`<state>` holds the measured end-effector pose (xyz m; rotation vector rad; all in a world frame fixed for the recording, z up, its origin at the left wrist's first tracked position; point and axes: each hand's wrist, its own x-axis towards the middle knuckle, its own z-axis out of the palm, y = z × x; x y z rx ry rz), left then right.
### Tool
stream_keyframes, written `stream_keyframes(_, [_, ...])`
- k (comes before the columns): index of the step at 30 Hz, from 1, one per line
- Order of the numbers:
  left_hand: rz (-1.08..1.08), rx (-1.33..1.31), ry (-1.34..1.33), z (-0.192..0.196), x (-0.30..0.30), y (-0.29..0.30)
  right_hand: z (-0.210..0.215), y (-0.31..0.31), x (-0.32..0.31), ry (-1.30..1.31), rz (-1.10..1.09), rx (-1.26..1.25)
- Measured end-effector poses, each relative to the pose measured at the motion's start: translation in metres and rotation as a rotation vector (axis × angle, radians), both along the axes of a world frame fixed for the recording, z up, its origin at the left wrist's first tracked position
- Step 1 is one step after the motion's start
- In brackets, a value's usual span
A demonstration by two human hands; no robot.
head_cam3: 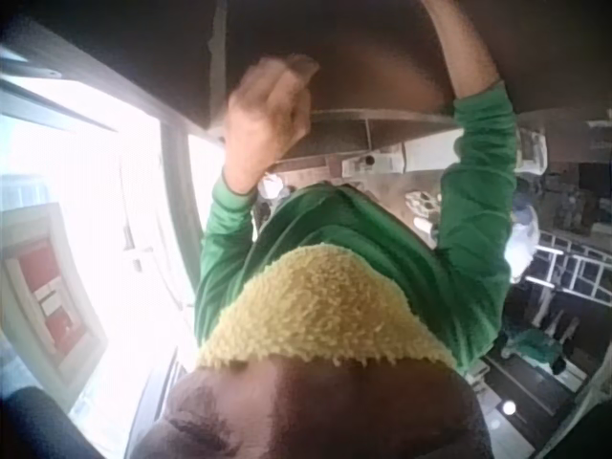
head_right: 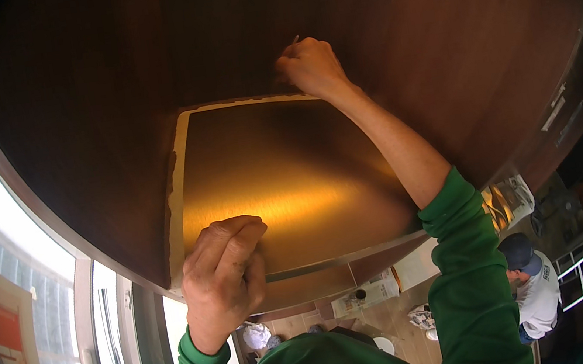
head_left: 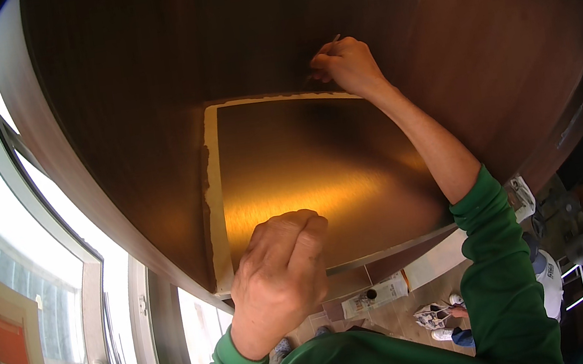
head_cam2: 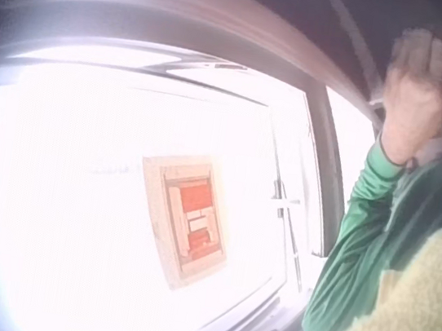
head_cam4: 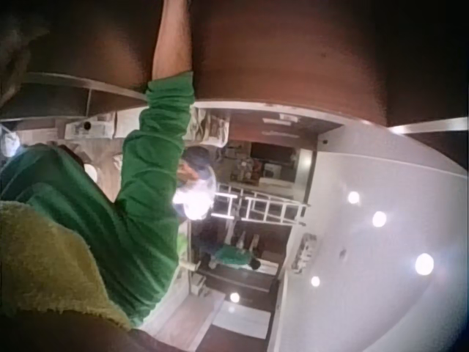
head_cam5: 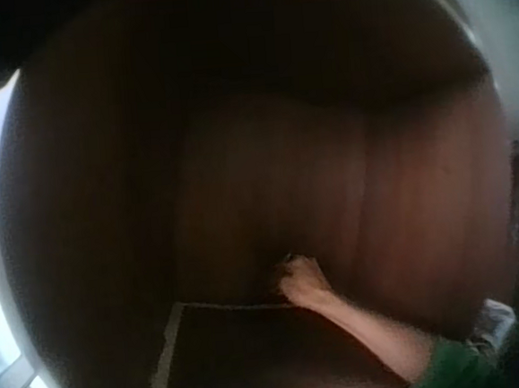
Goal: The person applies gold leaf to a recessed wooden panel. They use a small brush to press the leaf into place and a cloth to smooth the surface, working along the edges and corners of the panel.
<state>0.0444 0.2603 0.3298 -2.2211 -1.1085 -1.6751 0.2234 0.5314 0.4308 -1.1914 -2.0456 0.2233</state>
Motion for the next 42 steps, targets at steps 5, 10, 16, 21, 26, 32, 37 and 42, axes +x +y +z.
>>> stream_keyframes(5, [0.017, -0.015, -0.028, 0.003, 0.002, -0.001, 0.001, 0.000, 0.011, -0.013, -0.035, 0.027])
stream_keyframes(10, [0.047, -0.030, -0.018, 0.002, 0.005, -0.001, 0.015, -0.017, 0.029, -0.060, -0.115, 0.006])
stream_keyframes(16, [0.053, 0.000, -0.019, 0.004, 0.002, 0.000, 0.068, -0.121, 0.049, 0.238, -0.043, 0.184])
stream_keyframes(21, [0.018, 0.077, -0.086, 0.003, -0.001, -0.002, 0.074, -0.260, 0.104, 0.304, -0.045, 0.509])
stream_keyframes(26, [-0.114, 0.264, -0.086, -0.006, -0.006, -0.006, 0.006, -0.354, 0.183, 0.691, 0.044, 0.525])
stream_keyframes(32, [-0.490, 0.216, -0.294, -0.004, -0.011, -0.047, -0.088, -0.422, 0.209, 1.103, -0.040, 0.186])
stream_keyframes(37, [-0.545, -0.033, -0.379, -0.036, 0.024, -0.075, -0.163, -0.437, 0.217, 1.409, -0.144, 0.123])
stream_keyframes(42, [-0.641, -0.571, -0.370, -0.073, 0.054, -0.069, -0.186, -0.435, 0.208, 1.546, -0.212, 0.082])
